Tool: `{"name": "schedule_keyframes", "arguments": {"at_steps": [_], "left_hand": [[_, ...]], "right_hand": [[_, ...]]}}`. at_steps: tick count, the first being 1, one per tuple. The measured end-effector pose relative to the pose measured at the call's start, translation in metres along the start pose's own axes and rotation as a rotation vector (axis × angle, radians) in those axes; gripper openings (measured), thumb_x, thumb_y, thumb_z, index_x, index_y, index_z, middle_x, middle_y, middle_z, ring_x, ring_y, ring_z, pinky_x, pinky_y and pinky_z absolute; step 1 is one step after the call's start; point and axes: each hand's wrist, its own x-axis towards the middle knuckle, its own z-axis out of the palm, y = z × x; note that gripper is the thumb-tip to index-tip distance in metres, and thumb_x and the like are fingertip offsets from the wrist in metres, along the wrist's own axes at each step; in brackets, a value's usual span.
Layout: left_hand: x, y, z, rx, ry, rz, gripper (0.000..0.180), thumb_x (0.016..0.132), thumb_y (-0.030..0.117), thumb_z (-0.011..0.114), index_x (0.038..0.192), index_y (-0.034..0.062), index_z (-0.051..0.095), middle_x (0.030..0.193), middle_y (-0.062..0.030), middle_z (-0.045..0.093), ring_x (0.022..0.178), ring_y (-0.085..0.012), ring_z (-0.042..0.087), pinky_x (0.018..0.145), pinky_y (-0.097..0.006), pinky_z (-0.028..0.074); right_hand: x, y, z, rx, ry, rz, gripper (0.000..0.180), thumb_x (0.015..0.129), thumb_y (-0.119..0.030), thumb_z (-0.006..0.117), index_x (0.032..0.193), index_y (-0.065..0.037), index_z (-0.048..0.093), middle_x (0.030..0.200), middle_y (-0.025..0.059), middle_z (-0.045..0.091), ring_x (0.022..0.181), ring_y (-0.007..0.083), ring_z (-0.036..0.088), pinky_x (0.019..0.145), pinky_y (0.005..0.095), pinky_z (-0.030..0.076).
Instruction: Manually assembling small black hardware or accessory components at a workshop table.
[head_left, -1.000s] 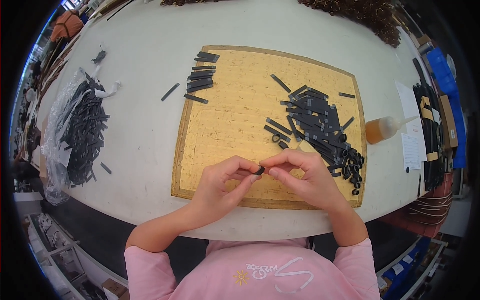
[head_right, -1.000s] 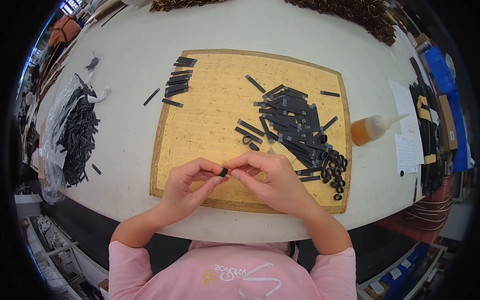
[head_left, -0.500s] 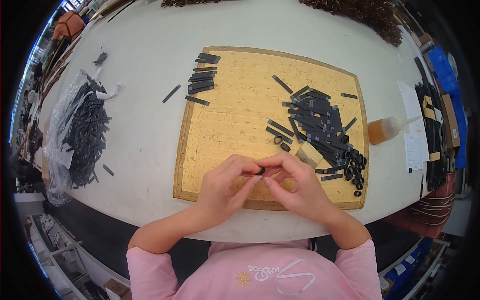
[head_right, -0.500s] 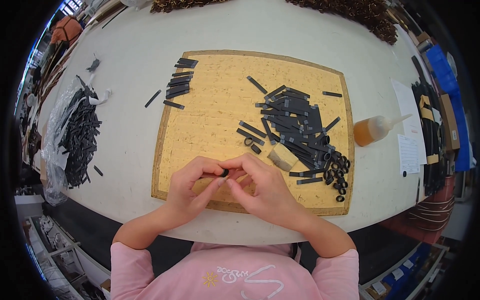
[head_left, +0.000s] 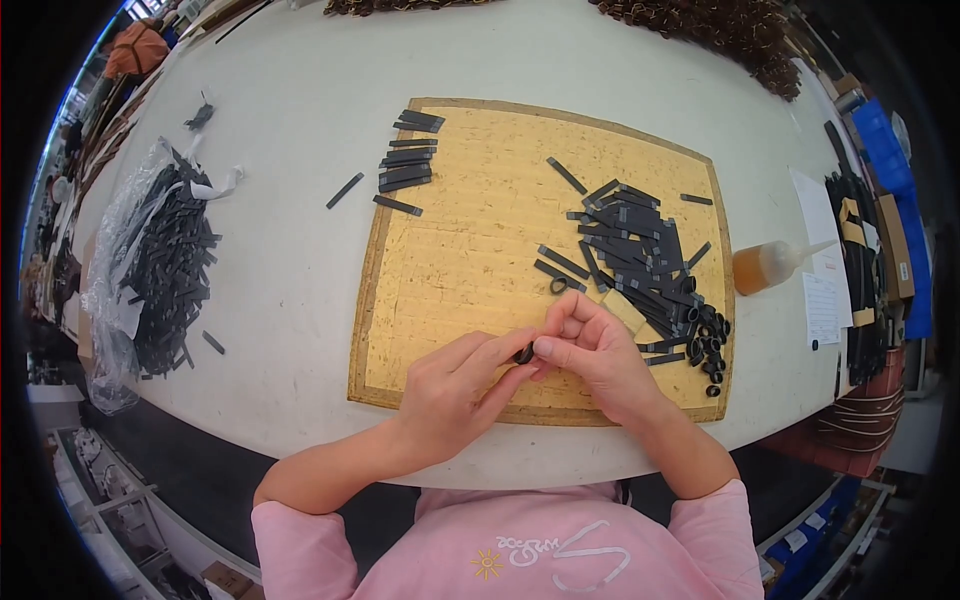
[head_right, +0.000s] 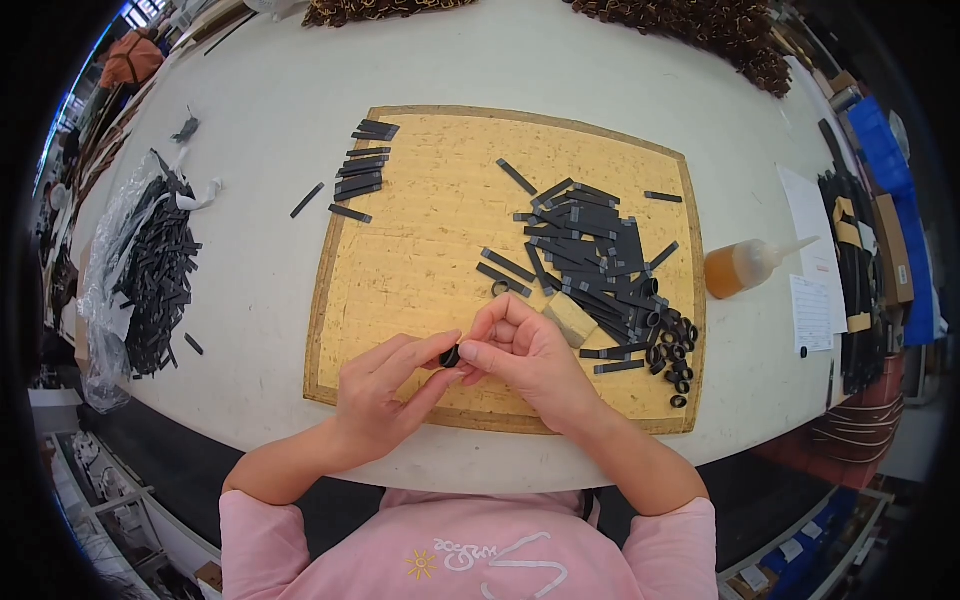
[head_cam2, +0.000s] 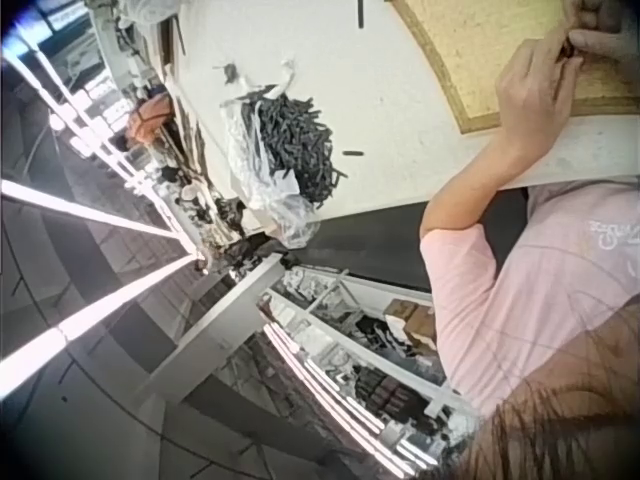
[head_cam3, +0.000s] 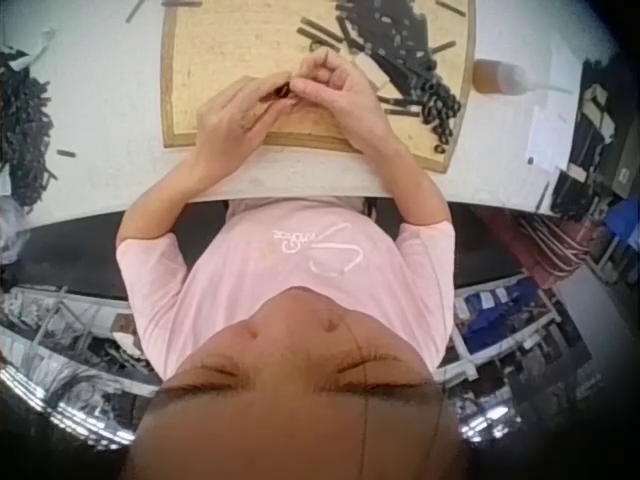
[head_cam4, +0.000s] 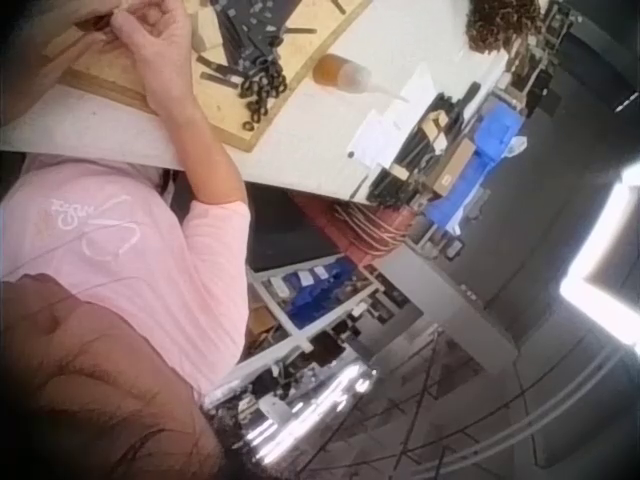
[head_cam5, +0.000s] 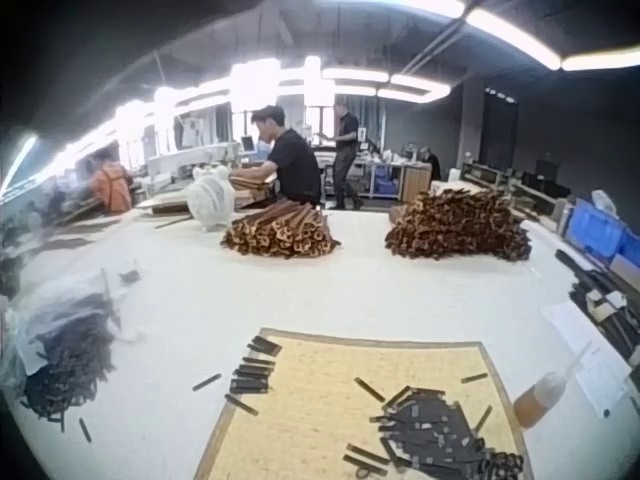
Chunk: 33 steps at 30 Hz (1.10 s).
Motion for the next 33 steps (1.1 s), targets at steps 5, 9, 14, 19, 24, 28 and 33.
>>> {"name": "schedule_keyframes", "arguments": {"at_steps": [5, 9, 14, 19, 24, 28, 33], "left_hand": [[0.003, -0.002, 0.001, -0.111, 0.017, -0.049, 0.033, 0.08, 0.005, 0.083, 0.11, 0.0048, 0.069, 0.082, -0.0062, 0.064, 0.069, -0.0174, 0.066, 0.06, -0.029, 0.054], [0.003, 0.001, 0.001, -0.197, 0.012, -0.109, 0.031, 0.079, 0.006, 0.086, 0.104, 0.0033, 0.069, 0.082, -0.0056, 0.064, 0.071, -0.0152, 0.067, 0.06, -0.027, 0.054], [0.003, -0.003, 0.002, -0.23, -0.002, -0.084, 0.028, 0.077, 0.005, 0.087, 0.098, 0.0022, 0.068, 0.082, -0.0067, 0.064, 0.071, -0.0161, 0.067, 0.061, -0.028, 0.055], [0.001, -0.01, 0.001, -0.164, -0.061, 0.082, 0.031, 0.075, 0.003, 0.088, 0.096, 0.0015, 0.067, 0.083, -0.0077, 0.065, 0.07, -0.0182, 0.068, 0.061, -0.029, 0.056], [0.011, 0.0, -0.009, -0.168, -0.073, -0.047, 0.037, 0.076, 0.002, 0.086, 0.107, -0.0002, 0.066, 0.093, -0.011, 0.067, 0.08, -0.0199, 0.067, 0.071, -0.03, 0.056], [0.018, -0.015, -0.023, -0.101, -0.025, -0.26, 0.031, 0.082, -0.001, 0.078, 0.111, -0.0009, 0.066, 0.097, -0.0115, 0.067, 0.087, -0.0212, 0.065, 0.078, -0.03, 0.052], [0.031, -0.005, -0.039, 0.098, -0.181, -0.195, 0.026, 0.08, -0.003, 0.077, 0.102, 0.0001, 0.064, 0.089, -0.0111, 0.062, 0.084, -0.0244, 0.061, 0.076, -0.033, 0.049]], "right_hand": [[0.0, -0.003, 0.003, -0.002, 0.016, 0.05, 0.018, 0.096, -0.006, 0.069, 0.097, -0.009, 0.051, 0.1, 0.0057, 0.068, 0.09, 0.0119, 0.067, 0.079, 0.0283, 0.056], [-0.001, -0.004, 0.003, 0.008, -0.009, 0.081, 0.018, 0.096, -0.005, 0.069, 0.098, -0.009, 0.052, 0.099, 0.0056, 0.068, 0.091, 0.0118, 0.066, 0.079, 0.0266, 0.054], [-0.002, -0.009, -0.001, 0.055, -0.049, 0.123, 0.017, 0.096, -0.007, 0.07, 0.103, -0.007, 0.055, 0.102, 0.004, 0.068, 0.093, 0.0103, 0.066, 0.083, 0.0256, 0.054], [-0.003, -0.008, 0.003, -0.02, -0.047, 0.084, 0.018, 0.096, -0.007, 0.071, 0.105, -0.006, 0.055, 0.103, 0.0036, 0.067, 0.095, 0.0096, 0.065, 0.085, 0.0235, 0.052], [-0.017, -0.039, -0.019, -0.436, -0.073, -0.152, 0.021, 0.093, -0.002, 0.071, 0.112, -0.004, 0.061, 0.11, 0.0027, 0.067, 0.1, 0.0092, 0.063, 0.09, 0.0239, 0.051], [-0.06, -0.073, -0.061, -0.801, 0.447, -0.31, 0.012, 0.092, 0.004, 0.066, 0.103, 0.001, 0.072, 0.101, 0.0049, 0.071, 0.091, 0.0113, 0.065, 0.082, 0.0256, 0.052], [-0.094, -0.081, -0.099, -1.232, 0.603, -0.227, 0.011, 0.092, 0.004, 0.066, 0.101, 0.002, 0.072, 0.097, 0.0056, 0.07, 0.088, 0.0118, 0.066, 0.078, 0.0253, 0.052]]}}
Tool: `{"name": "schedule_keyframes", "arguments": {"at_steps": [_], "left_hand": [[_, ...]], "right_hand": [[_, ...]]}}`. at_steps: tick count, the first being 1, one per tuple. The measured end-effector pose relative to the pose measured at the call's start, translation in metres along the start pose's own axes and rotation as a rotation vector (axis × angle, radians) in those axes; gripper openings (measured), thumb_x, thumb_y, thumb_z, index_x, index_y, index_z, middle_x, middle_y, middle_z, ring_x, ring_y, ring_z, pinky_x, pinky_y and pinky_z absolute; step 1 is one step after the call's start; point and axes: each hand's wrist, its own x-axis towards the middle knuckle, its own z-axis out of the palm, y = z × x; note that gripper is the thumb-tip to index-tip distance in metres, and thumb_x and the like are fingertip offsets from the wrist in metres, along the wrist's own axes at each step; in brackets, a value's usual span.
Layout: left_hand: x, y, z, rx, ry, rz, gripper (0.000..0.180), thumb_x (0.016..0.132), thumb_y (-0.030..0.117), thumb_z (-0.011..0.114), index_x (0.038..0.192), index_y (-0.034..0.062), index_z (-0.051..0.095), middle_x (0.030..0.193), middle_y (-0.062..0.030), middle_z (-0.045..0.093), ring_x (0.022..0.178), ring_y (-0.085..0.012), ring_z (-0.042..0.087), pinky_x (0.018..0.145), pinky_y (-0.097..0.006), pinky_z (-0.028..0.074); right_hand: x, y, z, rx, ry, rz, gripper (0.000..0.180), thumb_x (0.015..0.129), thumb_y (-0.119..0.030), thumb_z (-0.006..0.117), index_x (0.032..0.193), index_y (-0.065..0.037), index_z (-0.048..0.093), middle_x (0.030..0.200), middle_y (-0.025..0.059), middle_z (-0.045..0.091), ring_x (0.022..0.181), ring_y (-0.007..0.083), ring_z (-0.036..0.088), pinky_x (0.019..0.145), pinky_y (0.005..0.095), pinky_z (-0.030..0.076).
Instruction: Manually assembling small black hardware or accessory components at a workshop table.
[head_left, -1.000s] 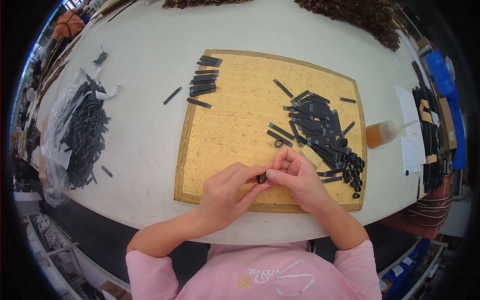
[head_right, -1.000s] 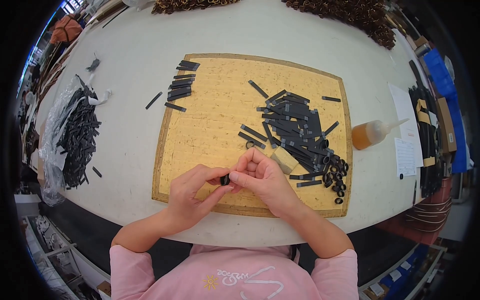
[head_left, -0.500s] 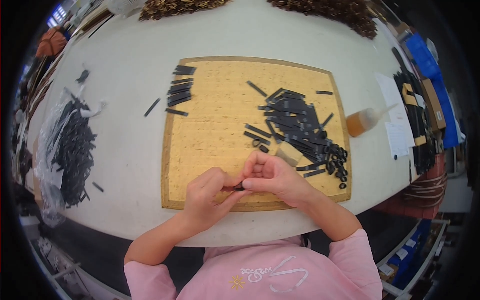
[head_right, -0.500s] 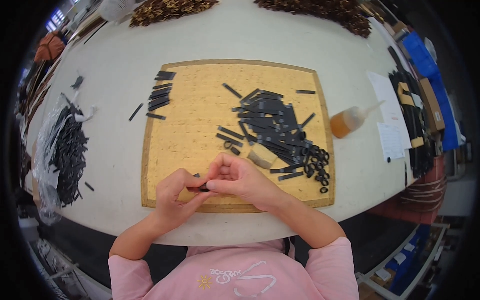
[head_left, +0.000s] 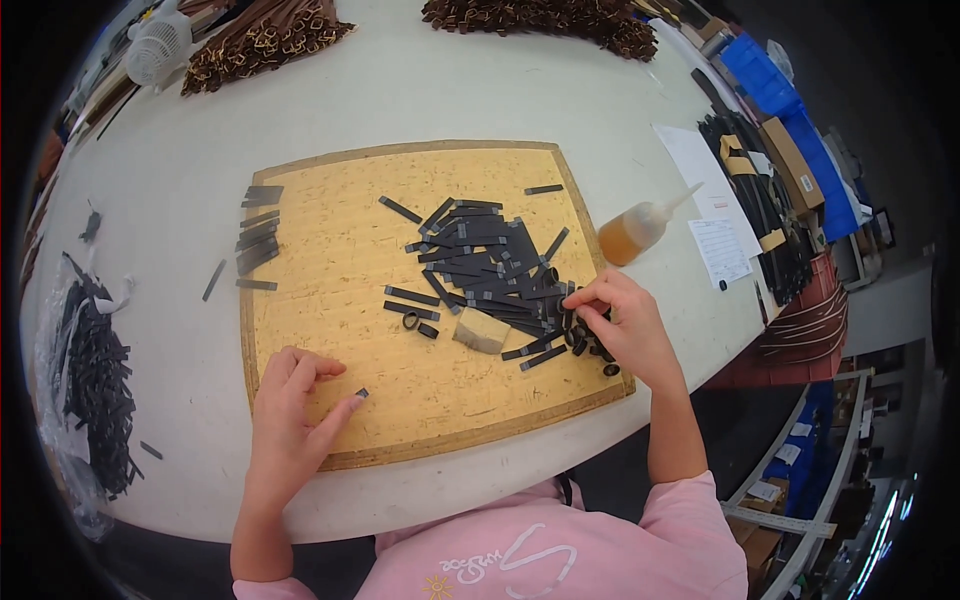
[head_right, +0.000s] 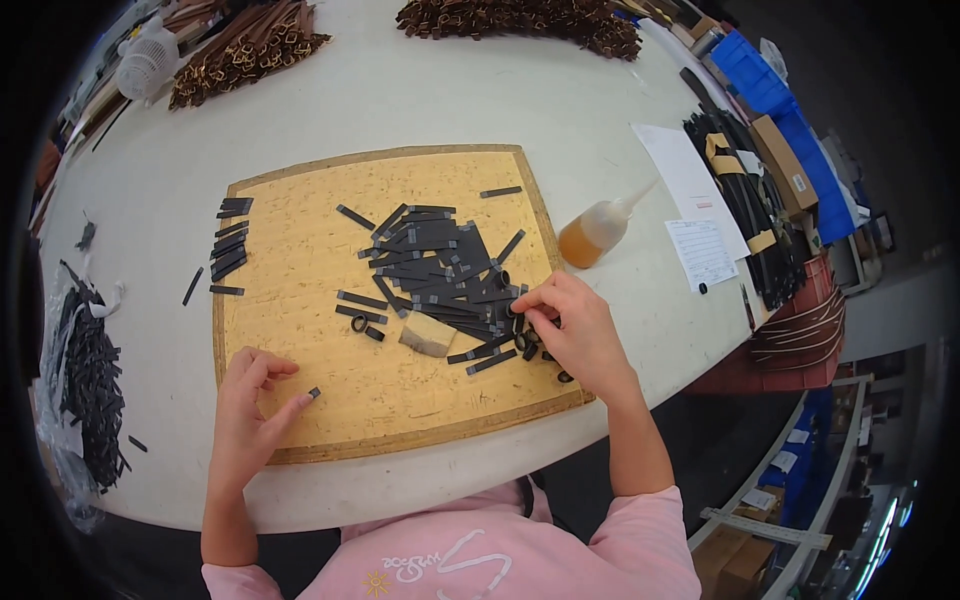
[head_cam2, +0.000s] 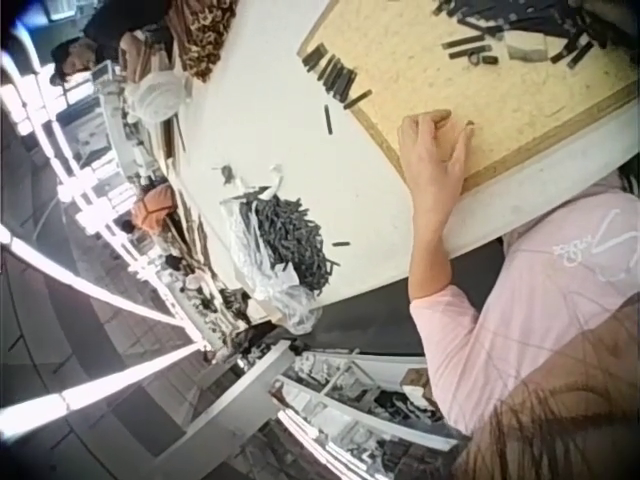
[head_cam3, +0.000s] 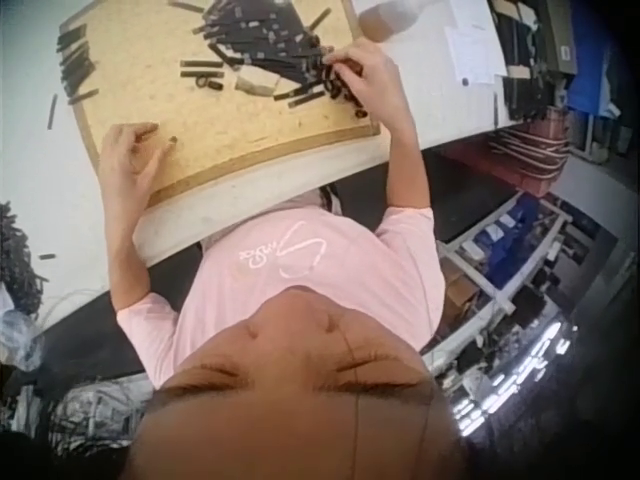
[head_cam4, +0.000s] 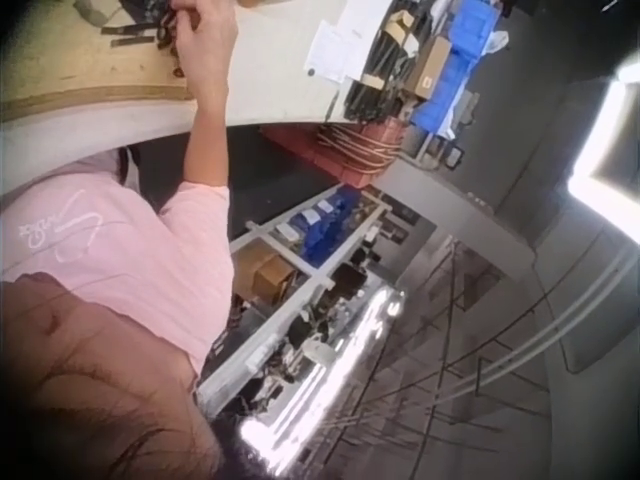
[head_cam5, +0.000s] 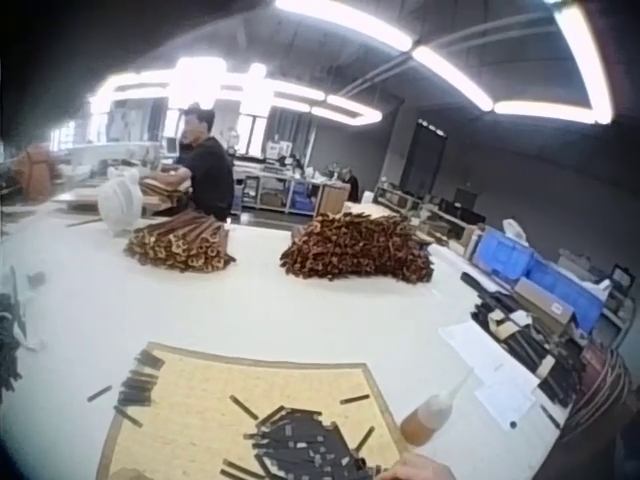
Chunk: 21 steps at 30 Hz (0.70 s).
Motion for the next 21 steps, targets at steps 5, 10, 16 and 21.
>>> {"name": "schedule_keyframes", "arguments": {"at_steps": [5, 10, 16, 21], "left_hand": [[0.0, -0.005, -0.003, 0.211, -0.121, 0.149, 0.023, 0.077, -0.006, 0.076, 0.092, 0.0001, 0.06, 0.084, -0.0111, 0.055, 0.077, -0.0246, 0.055, 0.073, -0.034, 0.046], [-0.004, 0.005, -0.009, 0.055, -0.379, -0.256, 0.018, 0.082, -0.008, 0.071, 0.095, -0.0003, 0.061, 0.091, -0.0129, 0.059, 0.07, -0.0217, 0.058, 0.062, -0.033, 0.047], [0.005, 0.0, -0.005, -0.721, -0.198, -0.198, 0.016, 0.092, -0.007, 0.066, 0.107, -0.0037, 0.066, 0.095, -0.0079, 0.062, 0.076, -0.0119, 0.064, 0.07, -0.027, 0.055], [0.014, -0.003, 0.013, -0.815, -0.187, -0.199, 0.012, 0.096, -0.006, 0.064, 0.108, -0.0064, 0.065, 0.1, -0.0095, 0.064, 0.083, -0.0138, 0.068, 0.075, -0.026, 0.058]], "right_hand": [[0.01, -0.02, -0.014, 0.146, 0.127, -0.075, 0.011, 0.094, 0.003, 0.063, 0.102, 0.003, 0.071, 0.093, 0.0049, 0.07, 0.086, 0.0121, 0.066, 0.077, 0.0255, 0.051], [0.029, -0.069, 0.027, 0.132, -0.058, -0.426, 0.011, 0.092, -0.001, 0.065, 0.102, -0.001, 0.07, 0.093, 0.0088, 0.069, 0.084, 0.0191, 0.068, 0.074, 0.0288, 0.054], [0.003, -0.093, 0.12, 0.338, -0.302, -0.533, 0.017, 0.098, -0.019, 0.065, 0.104, -0.003, 0.064, 0.097, 0.0103, 0.069, 0.078, 0.0285, 0.069, 0.064, 0.039, 0.054], [0.006, -0.084, 0.126, 0.466, -0.408, -0.392, 0.02, 0.101, -0.023, 0.062, 0.101, -0.003, 0.063, 0.082, 0.0106, 0.069, 0.068, 0.0268, 0.067, 0.058, 0.0371, 0.05]]}}
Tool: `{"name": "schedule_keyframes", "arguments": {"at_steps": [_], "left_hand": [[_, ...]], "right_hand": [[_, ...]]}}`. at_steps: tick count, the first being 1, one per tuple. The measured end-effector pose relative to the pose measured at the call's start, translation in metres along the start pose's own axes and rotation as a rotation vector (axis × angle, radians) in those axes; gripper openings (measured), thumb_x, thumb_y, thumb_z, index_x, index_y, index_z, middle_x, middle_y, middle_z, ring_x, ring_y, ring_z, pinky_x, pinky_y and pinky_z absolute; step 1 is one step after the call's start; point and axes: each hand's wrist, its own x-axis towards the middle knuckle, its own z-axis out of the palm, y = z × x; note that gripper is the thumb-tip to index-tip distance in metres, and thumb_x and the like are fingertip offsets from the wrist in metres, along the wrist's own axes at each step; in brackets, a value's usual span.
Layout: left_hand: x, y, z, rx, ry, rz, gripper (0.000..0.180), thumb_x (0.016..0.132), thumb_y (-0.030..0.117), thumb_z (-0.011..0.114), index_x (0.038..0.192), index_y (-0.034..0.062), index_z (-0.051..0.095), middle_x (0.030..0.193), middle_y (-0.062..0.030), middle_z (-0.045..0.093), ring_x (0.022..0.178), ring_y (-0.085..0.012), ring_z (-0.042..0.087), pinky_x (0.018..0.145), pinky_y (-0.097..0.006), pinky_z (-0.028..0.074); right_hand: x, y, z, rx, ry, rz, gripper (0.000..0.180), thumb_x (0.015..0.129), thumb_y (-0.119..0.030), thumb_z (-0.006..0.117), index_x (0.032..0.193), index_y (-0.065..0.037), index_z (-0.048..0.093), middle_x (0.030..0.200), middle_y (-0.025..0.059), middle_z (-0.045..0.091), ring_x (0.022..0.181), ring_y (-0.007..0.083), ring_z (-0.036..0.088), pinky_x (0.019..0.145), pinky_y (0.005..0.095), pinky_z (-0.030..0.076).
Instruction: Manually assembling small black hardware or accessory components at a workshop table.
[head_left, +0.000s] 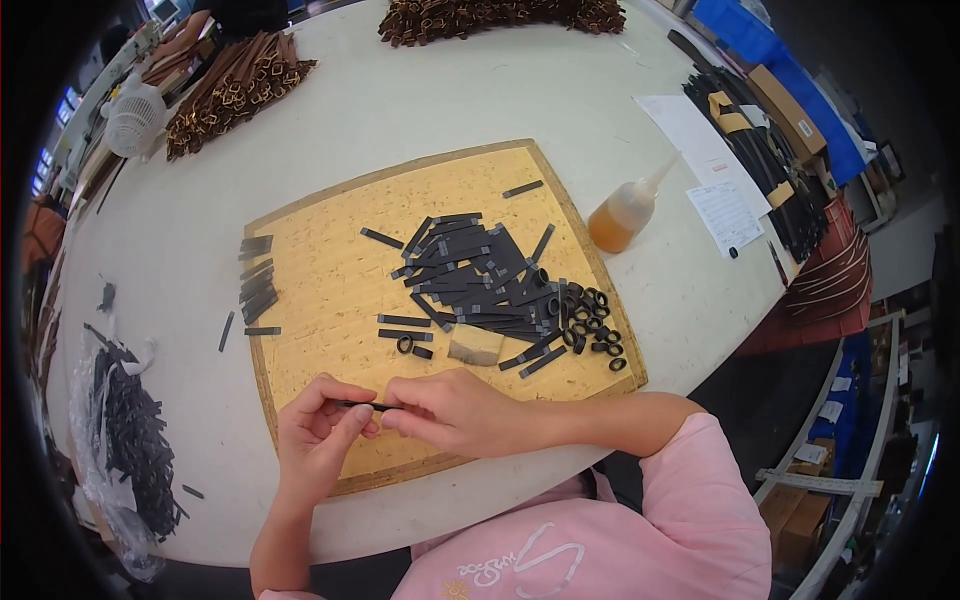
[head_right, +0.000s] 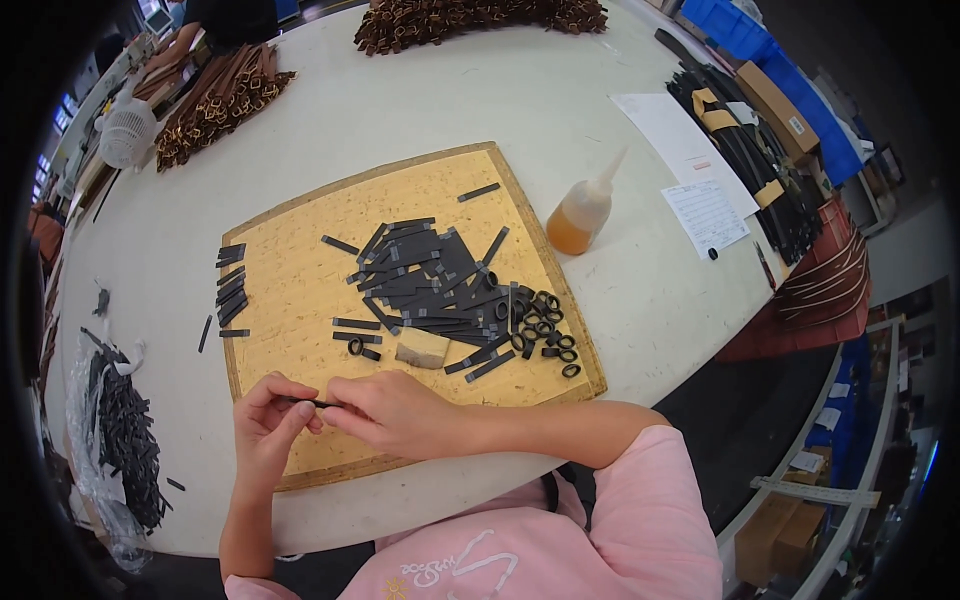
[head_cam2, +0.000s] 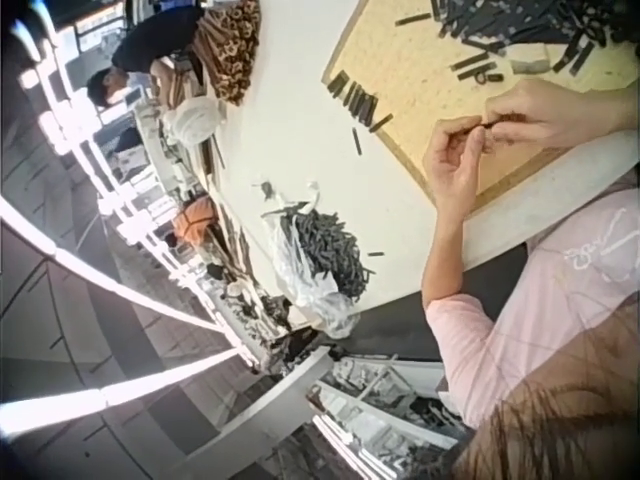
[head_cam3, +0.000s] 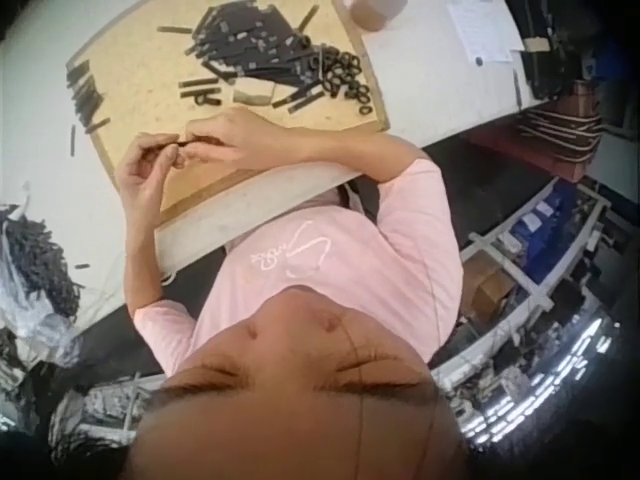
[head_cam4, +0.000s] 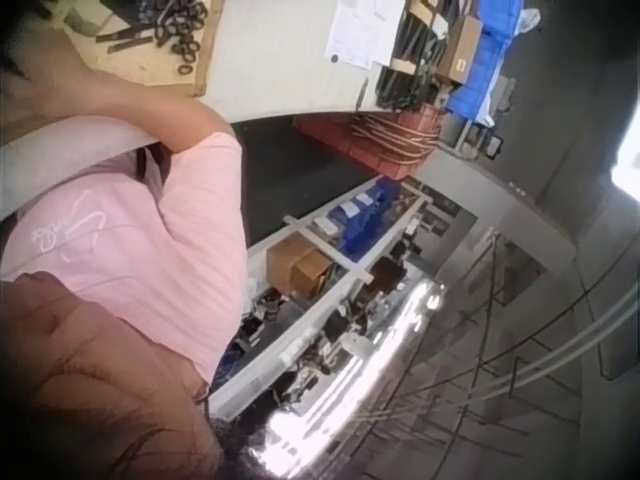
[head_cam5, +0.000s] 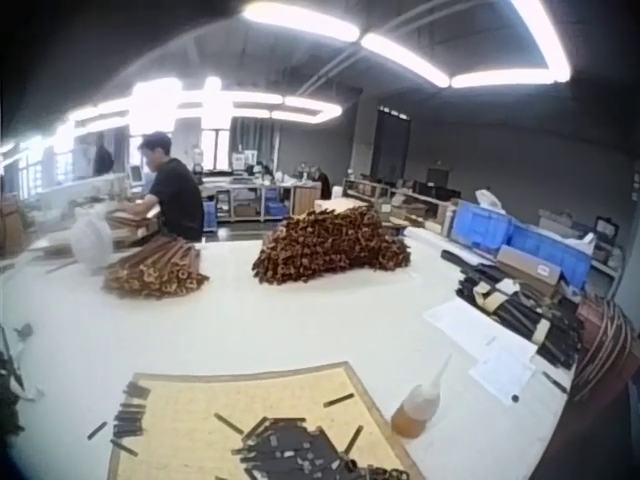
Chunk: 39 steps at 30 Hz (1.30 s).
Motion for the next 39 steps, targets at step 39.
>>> {"name": "schedule_keyframes", "arguments": {"at_steps": [39], "left_hand": [[-0.01, -0.011, -0.01, 0.566, -0.289, 0.241, 0.014, 0.095, 0.007, 0.067, 0.109, 0.0068, 0.069, 0.09, -0.0102, 0.06, 0.076, -0.0253, 0.063, 0.067, -0.035, 0.05]], "right_hand": [[0.007, -0.001, -0.017, -0.015, -0.224, 0.181, 0.024, 0.098, -0.007, 0.065, 0.121, 0.0, 0.069, 0.097, 0.0081, 0.074, 0.084, 0.0118, 0.069, 0.072, 0.0255, 0.056]]}}
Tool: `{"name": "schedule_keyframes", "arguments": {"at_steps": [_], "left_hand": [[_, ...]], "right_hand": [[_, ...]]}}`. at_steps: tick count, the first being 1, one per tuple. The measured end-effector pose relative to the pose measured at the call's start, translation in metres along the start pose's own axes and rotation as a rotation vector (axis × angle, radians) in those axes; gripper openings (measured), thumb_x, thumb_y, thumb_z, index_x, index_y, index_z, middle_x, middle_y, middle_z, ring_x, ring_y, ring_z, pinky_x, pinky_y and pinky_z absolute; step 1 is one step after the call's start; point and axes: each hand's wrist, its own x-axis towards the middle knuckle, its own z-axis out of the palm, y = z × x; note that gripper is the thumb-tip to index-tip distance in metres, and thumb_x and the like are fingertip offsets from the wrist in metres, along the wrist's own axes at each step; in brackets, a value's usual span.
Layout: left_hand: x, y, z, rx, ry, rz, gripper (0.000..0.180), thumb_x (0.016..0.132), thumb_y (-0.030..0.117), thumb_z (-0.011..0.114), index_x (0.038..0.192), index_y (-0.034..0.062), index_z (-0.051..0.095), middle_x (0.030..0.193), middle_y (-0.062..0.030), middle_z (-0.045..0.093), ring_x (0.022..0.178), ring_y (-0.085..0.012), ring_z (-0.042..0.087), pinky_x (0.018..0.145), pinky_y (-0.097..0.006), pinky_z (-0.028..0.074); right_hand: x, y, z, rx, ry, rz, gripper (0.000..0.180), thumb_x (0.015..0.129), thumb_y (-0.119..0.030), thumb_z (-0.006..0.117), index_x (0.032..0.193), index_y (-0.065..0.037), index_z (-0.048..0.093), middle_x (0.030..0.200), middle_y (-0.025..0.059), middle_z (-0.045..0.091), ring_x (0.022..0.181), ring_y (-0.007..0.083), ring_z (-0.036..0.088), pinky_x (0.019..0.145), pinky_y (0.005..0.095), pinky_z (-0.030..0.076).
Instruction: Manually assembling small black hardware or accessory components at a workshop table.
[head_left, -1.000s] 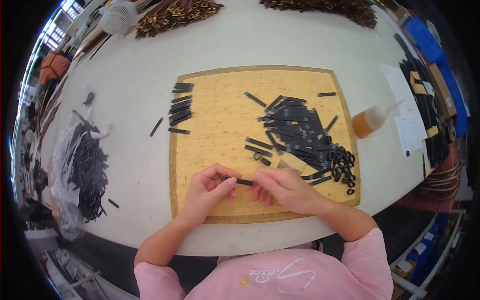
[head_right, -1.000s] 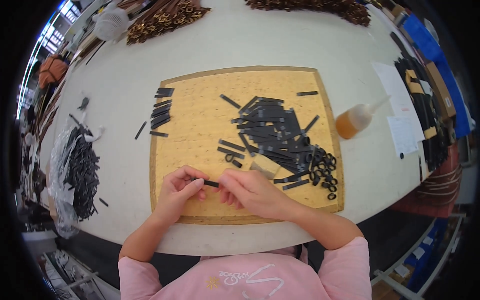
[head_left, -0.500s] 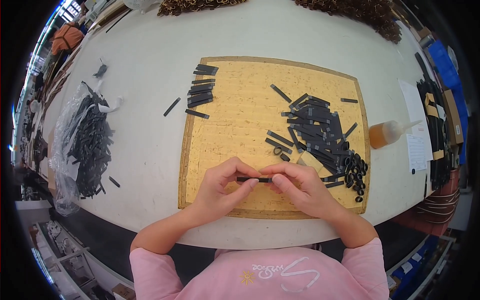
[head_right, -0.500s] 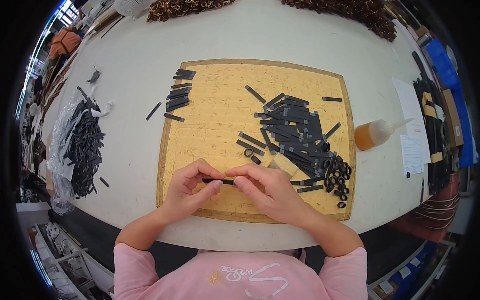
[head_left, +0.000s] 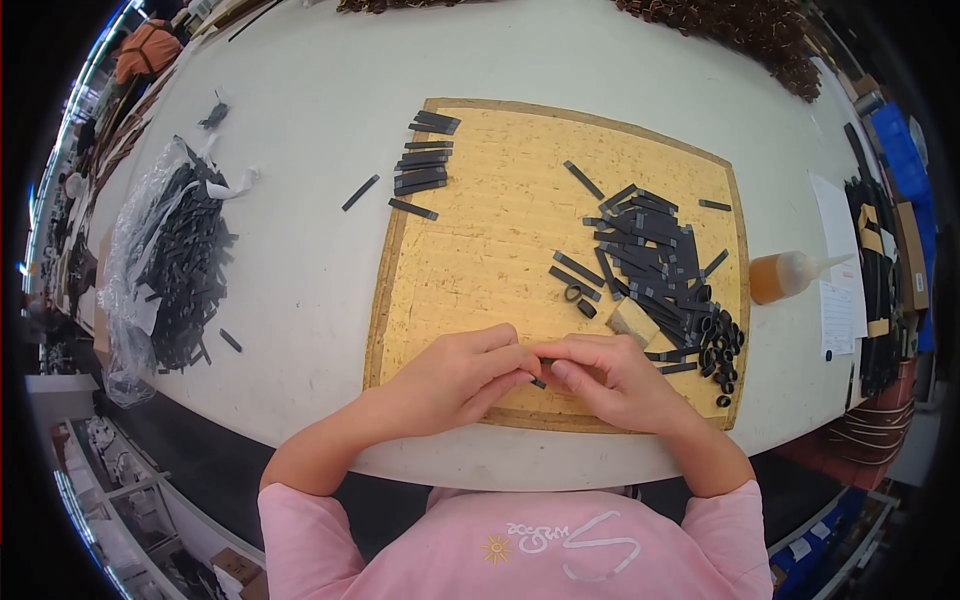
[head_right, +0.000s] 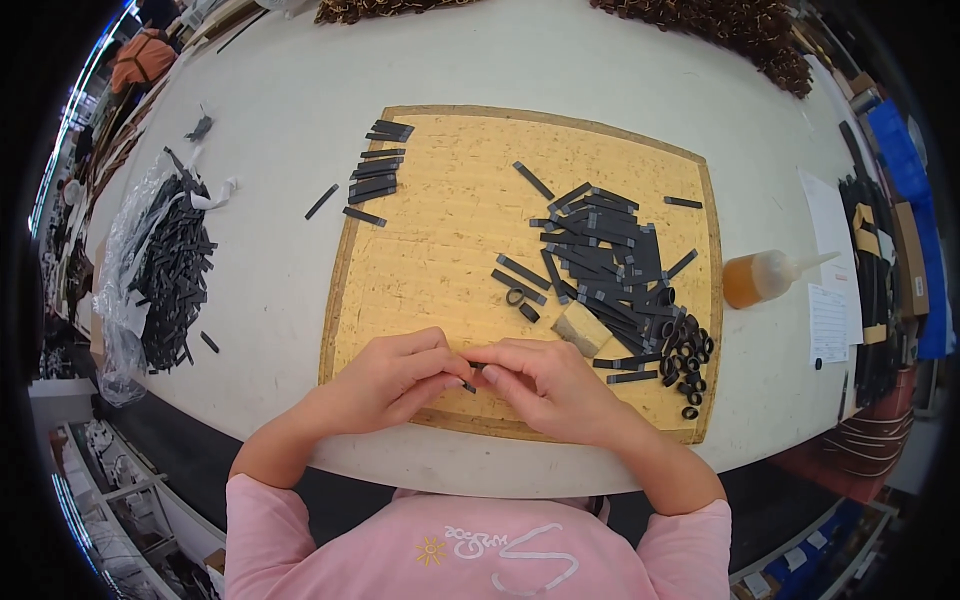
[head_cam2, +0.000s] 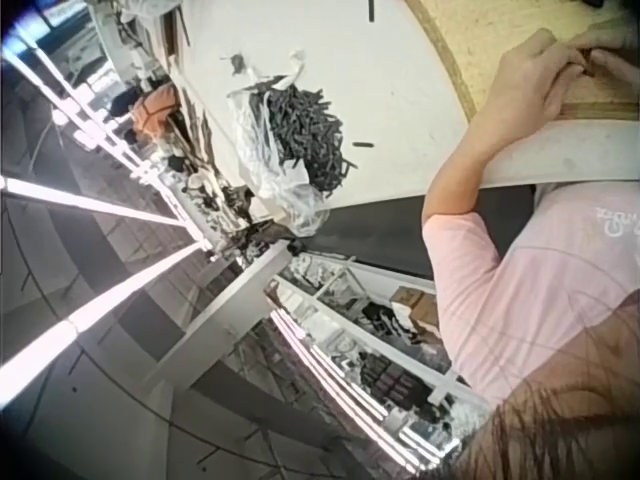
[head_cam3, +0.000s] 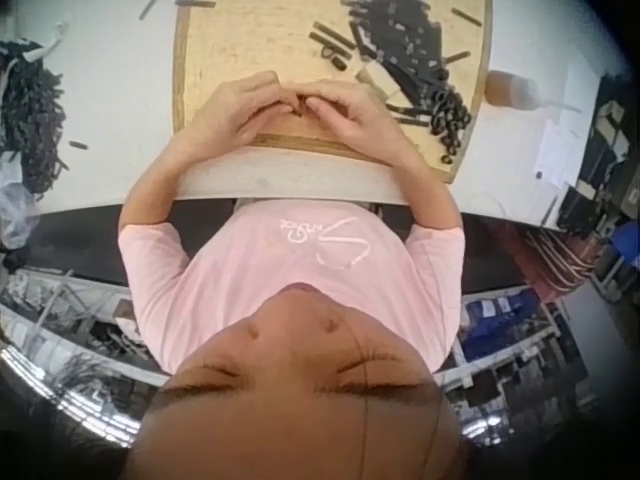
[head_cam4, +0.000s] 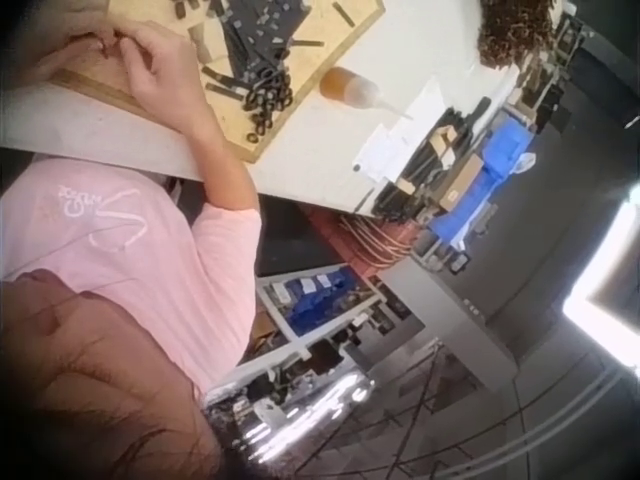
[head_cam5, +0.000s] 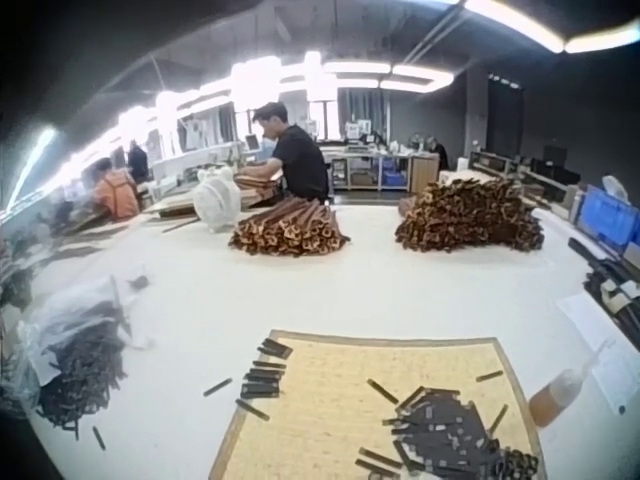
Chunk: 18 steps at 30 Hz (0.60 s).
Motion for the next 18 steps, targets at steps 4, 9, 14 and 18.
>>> {"name": "schedule_keyframes", "arguments": {"at_steps": [4, 9, 14, 18], "left_hand": [[0.001, 0.003, 0.007, 0.193, 0.117, 0.053, 0.015, 0.093, 0.004, 0.07, 0.108, 0.0039, 0.069, 0.089, -0.0094, 0.062, 0.076, -0.0223, 0.065, 0.066, -0.033, 0.052], [0.0, 0.003, 0.021, -0.19, 0.358, -0.178, 0.017, 0.091, 0.0, 0.073, 0.108, -0.0003, 0.069, 0.094, -0.0089, 0.07, 0.084, -0.0165, 0.071, 0.074, -0.028, 0.057], [0.0, 0.001, 0.026, -0.088, 0.441, -0.222, 0.013, 0.091, 0.001, 0.074, 0.104, -0.0021, 0.072, 0.092, -0.0102, 0.075, 0.083, -0.0146, 0.073, 0.075, -0.026, 0.059], [-0.001, 0.003, 0.026, -0.13, 0.43, -0.296, 0.012, 0.092, 0.003, 0.074, 0.103, -0.0029, 0.073, 0.092, -0.0108, 0.076, 0.082, -0.014, 0.073, 0.073, -0.026, 0.058]], "right_hand": [[-0.002, 0.001, 0.009, -0.006, 0.136, -0.125, 0.03, 0.095, -0.008, 0.07, 0.124, -0.001, 0.069, 0.095, 0.0111, 0.075, 0.082, 0.0145, 0.072, 0.068, 0.0262, 0.056], [0.0, 0.006, 0.01, 0.189, 0.216, 0.067, 0.021, 0.094, -0.009, 0.073, 0.112, 0.001, 0.074, 0.094, 0.0096, 0.076, 0.072, 0.0111, 0.071, 0.064, 0.0248, 0.056], [0.003, 0.009, 0.019, 0.102, 0.315, 0.025, 0.019, 0.093, -0.008, 0.074, 0.11, 0.001, 0.074, 0.09, 0.0078, 0.075, 0.069, 0.0084, 0.068, 0.061, 0.0238, 0.054], [0.004, 0.006, 0.02, 0.069, 0.338, 0.043, 0.016, 0.092, -0.007, 0.075, 0.106, 0.0, 0.074, 0.087, 0.0065, 0.074, 0.066, 0.0074, 0.066, 0.059, 0.0227, 0.052]]}}
